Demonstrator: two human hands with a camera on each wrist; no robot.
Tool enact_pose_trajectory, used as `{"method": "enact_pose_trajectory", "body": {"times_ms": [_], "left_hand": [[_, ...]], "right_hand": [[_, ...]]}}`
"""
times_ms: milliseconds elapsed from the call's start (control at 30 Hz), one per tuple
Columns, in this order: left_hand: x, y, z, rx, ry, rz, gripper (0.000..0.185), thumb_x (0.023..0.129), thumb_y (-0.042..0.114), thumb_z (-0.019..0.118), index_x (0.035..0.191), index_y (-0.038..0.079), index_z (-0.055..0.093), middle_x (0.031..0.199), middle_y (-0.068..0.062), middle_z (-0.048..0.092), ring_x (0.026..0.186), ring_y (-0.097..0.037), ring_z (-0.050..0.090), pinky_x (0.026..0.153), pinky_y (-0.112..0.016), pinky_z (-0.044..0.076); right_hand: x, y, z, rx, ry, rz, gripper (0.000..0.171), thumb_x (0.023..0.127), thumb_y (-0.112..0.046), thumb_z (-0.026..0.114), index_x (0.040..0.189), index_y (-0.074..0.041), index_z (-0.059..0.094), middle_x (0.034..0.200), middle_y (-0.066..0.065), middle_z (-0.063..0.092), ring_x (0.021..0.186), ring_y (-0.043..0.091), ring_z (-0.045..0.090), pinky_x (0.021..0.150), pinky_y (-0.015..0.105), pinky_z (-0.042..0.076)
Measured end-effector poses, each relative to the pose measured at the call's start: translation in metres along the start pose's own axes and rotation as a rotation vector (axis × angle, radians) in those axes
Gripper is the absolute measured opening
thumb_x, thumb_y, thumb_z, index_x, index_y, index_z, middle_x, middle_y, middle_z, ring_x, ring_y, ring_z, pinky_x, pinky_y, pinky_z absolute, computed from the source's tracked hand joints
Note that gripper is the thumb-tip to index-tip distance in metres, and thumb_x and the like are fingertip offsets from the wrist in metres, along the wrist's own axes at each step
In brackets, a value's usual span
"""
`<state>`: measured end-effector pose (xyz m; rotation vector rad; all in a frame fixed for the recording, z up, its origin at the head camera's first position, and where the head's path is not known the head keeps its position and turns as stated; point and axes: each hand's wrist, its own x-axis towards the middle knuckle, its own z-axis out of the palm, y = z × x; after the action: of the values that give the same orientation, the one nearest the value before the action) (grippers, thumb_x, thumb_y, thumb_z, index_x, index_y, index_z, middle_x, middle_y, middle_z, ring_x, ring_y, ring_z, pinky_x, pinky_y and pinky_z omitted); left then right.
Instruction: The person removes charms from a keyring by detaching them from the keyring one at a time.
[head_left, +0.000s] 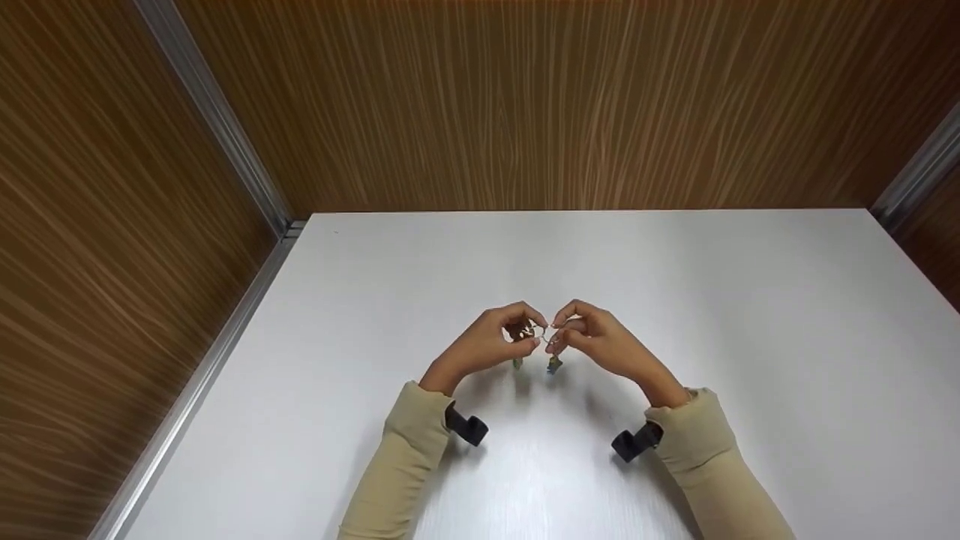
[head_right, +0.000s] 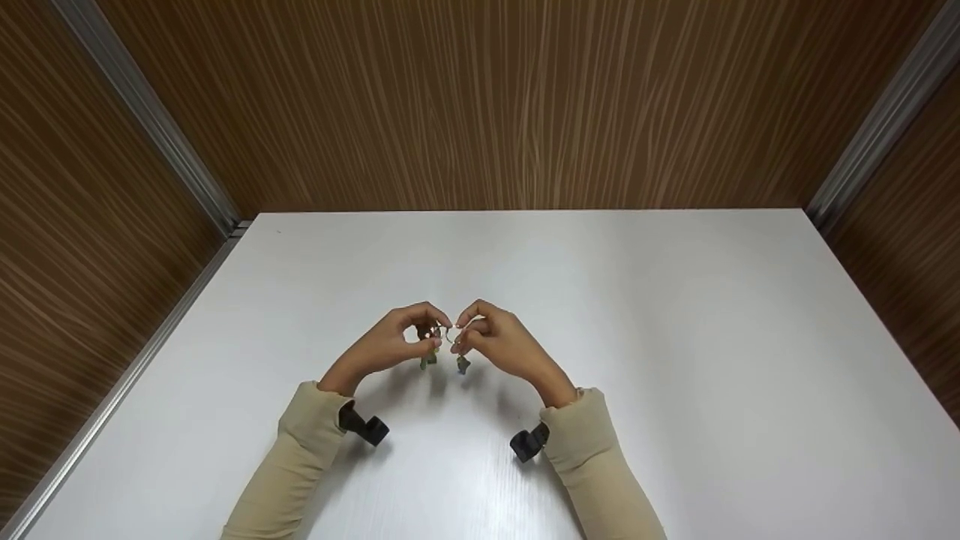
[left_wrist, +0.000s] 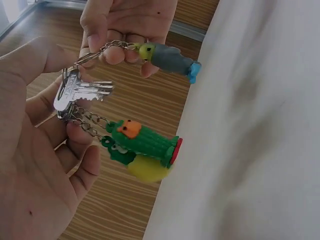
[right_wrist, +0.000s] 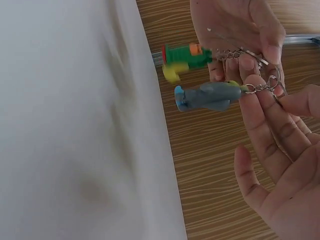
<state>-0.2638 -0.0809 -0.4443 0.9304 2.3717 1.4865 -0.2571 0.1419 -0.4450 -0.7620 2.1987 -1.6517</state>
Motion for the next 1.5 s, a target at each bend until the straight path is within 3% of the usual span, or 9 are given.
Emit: {"method": "enact_pose_trajectory", "body": {"times_ms": [167, 333, 467, 700, 900, 1100, 1300, 1500], "left_hand": [[-0.0014, -0.0011, -0.0015, -0.014, -0.024, -0.011, 0.027, 0.087, 0.012, 0.062, 0.113, 0.006, 0.063, 0.096, -0.006, 0.062, 0.084, -0.009, 0.053, 0.082, -0.038, 0.045], [-0.0012, -0.0007, -0.0026, 0.005, -0.026, -0.021, 0.023, 0.088, 0.013, 0.064, 0.11, 0.007, 0.064, 0.097, -0.008, 0.063, 0.083, -0.01, 0.053, 0.082, -0.04, 0.046], [-0.0007, 0.0004, -0.0028, 0.005, -0.011, -0.036, 0.021, 0.088, 0.017, 0.066, 0.107, 0.008, 0.063, 0.097, -0.005, 0.063, 0.083, -0.009, 0.053, 0.082, -0.04, 0.046], [-0.0002, 0.0007, -0.0023, 0.015, -0.002, -0.05, 0.019, 0.088, 0.019, 0.067, 0.102, 0.009, 0.061, 0.083, -0.001, 0.062, 0.076, -0.01, 0.054, 0.079, -0.041, 0.046], [-0.0002, 0.0015, -0.0015, 0.008, -0.006, -0.061, 0.016, 0.088, 0.015, 0.064, 0.103, 0.01, 0.059, 0.068, 0.004, 0.059, 0.063, -0.008, 0.052, 0.073, -0.031, 0.044], [0.0005, 0.0029, -0.0018, -0.007, -0.015, -0.02, 0.02, 0.089, 0.013, 0.062, 0.108, 0.01, 0.064, 0.077, 0.002, 0.058, 0.068, -0.008, 0.051, 0.068, -0.028, 0.042], [-0.0004, 0.0022, -0.0036, -0.036, -0.066, -0.01, 0.026, 0.087, 0.012, 0.062, 0.112, 0.007, 0.063, 0.088, 0.003, 0.058, 0.076, -0.006, 0.051, 0.073, -0.024, 0.043], [-0.002, 0.0007, -0.004, -0.044, -0.066, -0.019, 0.025, 0.087, 0.012, 0.061, 0.11, 0.005, 0.062, 0.098, -0.008, 0.062, 0.087, -0.012, 0.052, 0.086, -0.047, 0.045]], "right_hand": [[0.0004, 0.0008, -0.0004, 0.009, -0.001, 0.022, 0.017, 0.098, -0.003, 0.048, 0.108, 0.01, 0.047, 0.096, 0.031, 0.068, 0.085, 0.022, 0.071, 0.087, 0.046, 0.053], [0.0, -0.0004, -0.0004, 0.01, -0.01, 0.013, 0.016, 0.098, -0.004, 0.048, 0.108, 0.009, 0.048, 0.094, 0.031, 0.068, 0.081, 0.011, 0.07, 0.086, 0.044, 0.053], [-0.0002, -0.0024, 0.0001, 0.015, -0.018, -0.005, 0.017, 0.098, -0.003, 0.047, 0.108, 0.01, 0.047, 0.093, 0.031, 0.067, 0.08, 0.011, 0.069, 0.085, 0.04, 0.054], [-0.0005, -0.0034, 0.0014, 0.022, -0.025, -0.001, 0.016, 0.098, -0.004, 0.049, 0.108, 0.008, 0.047, 0.093, 0.03, 0.068, 0.083, 0.015, 0.07, 0.086, 0.041, 0.053], [-0.0003, -0.003, 0.0029, 0.038, -0.041, -0.009, 0.016, 0.098, -0.004, 0.047, 0.109, 0.009, 0.045, 0.095, 0.032, 0.067, 0.085, 0.019, 0.07, 0.085, 0.042, 0.054], [-0.0002, -0.0031, 0.0014, 0.04, -0.032, -0.018, 0.016, 0.098, -0.002, 0.047, 0.107, 0.011, 0.045, 0.093, 0.034, 0.066, 0.081, 0.011, 0.069, 0.085, 0.043, 0.054], [-0.0007, -0.0037, -0.0011, 0.029, -0.025, -0.009, 0.015, 0.097, -0.002, 0.048, 0.107, 0.01, 0.045, 0.092, 0.03, 0.068, 0.079, 0.01, 0.069, 0.084, 0.041, 0.055], [-0.0004, -0.0023, 0.0005, 0.045, -0.035, -0.005, 0.017, 0.097, -0.002, 0.049, 0.107, 0.011, 0.045, 0.091, 0.028, 0.068, 0.08, 0.01, 0.068, 0.083, 0.039, 0.055]]}}
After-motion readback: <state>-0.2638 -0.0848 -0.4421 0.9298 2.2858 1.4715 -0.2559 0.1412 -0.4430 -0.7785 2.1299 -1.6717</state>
